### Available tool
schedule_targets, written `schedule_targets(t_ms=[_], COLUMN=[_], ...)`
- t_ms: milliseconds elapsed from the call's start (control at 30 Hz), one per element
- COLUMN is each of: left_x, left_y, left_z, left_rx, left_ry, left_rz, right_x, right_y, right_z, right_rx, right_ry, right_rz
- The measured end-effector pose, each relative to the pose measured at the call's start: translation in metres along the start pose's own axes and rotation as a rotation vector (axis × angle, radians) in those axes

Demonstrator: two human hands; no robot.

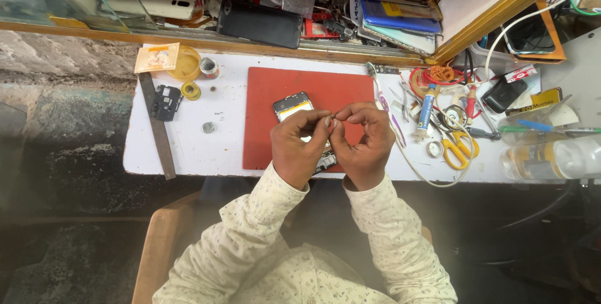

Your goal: The person repairs a disassembled smartphone on a red mat at a workbench. They press and reposition the screen assembly, manipulate small internal components and connectors by hand, handle a small part between their fingers, and use a screwdriver on the phone near the end.

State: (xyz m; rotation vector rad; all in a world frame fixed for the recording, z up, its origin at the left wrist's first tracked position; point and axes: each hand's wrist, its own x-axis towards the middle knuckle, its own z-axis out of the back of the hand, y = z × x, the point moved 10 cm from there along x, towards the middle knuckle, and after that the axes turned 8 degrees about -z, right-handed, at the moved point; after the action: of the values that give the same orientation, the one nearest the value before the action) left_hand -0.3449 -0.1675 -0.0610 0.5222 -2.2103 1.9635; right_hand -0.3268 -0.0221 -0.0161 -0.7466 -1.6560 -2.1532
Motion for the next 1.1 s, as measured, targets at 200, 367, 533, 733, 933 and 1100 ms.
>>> schedule_targets(t_ms=[200,367,533,733,933,1100], left_x=[0.001,0.001,0.001,0.002,0.0,-0.003], left_y=[0.004,0.001,0.001,0.002,0.006,0.021], left_z=[-0.003,-0.003,-0.004,-0.006,-0.008,-0.011], left_rx=[-0.033,-0.018,-0.024,-0.057,-0.066,-0.134], left_ry=[0.026,0.043,0.064,0.095,0.123,0.138], left_rz=[0.021,0.019,0.042,0.045,0.041,0.129], right_x=[0.001,0.001,0.001,0.0,-0.001,-0.003], right_y=[-0.007,-0.009,-0.012,-0.018,-0.021,-0.02], right_z=[-0.001,-0.002,-0.001,0.0,0.0,0.0], right_rx=[0.046,0.066,0.075,0.115,0.136,0.079], right_ry=[0.033,0.051,0.049,0.058,0.063,0.05], right_rz=[-0.018,-0.014,-0.033,-0.06,-0.047,-0.005])
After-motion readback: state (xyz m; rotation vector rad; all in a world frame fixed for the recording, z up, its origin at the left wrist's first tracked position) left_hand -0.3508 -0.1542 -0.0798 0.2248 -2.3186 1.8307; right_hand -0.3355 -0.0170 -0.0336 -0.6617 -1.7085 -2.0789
